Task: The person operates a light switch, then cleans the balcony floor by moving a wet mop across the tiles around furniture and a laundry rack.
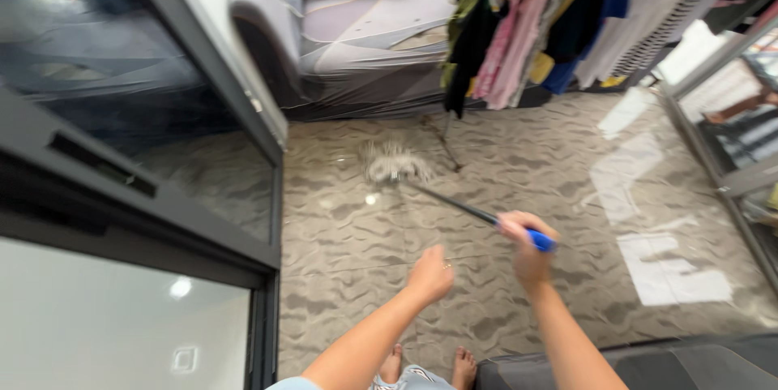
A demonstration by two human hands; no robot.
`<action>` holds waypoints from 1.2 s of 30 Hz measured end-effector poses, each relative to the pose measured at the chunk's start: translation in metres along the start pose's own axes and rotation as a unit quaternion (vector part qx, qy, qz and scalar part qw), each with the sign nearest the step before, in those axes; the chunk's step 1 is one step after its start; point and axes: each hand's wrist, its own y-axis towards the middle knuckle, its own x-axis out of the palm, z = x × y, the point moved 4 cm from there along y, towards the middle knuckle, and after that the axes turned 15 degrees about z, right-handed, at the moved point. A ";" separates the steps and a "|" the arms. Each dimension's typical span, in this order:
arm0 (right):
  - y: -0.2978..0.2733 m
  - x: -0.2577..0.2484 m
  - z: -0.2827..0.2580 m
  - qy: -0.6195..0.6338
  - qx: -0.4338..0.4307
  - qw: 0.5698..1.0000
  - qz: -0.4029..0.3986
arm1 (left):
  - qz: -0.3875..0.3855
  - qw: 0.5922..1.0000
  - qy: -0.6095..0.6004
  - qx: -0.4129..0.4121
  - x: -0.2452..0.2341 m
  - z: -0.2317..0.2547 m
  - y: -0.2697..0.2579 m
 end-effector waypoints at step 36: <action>-0.079 -0.163 -0.056 0.197 -0.042 0.976 0.084 | -0.128 0.893 -0.167 0.399 0.042 0.154 -0.063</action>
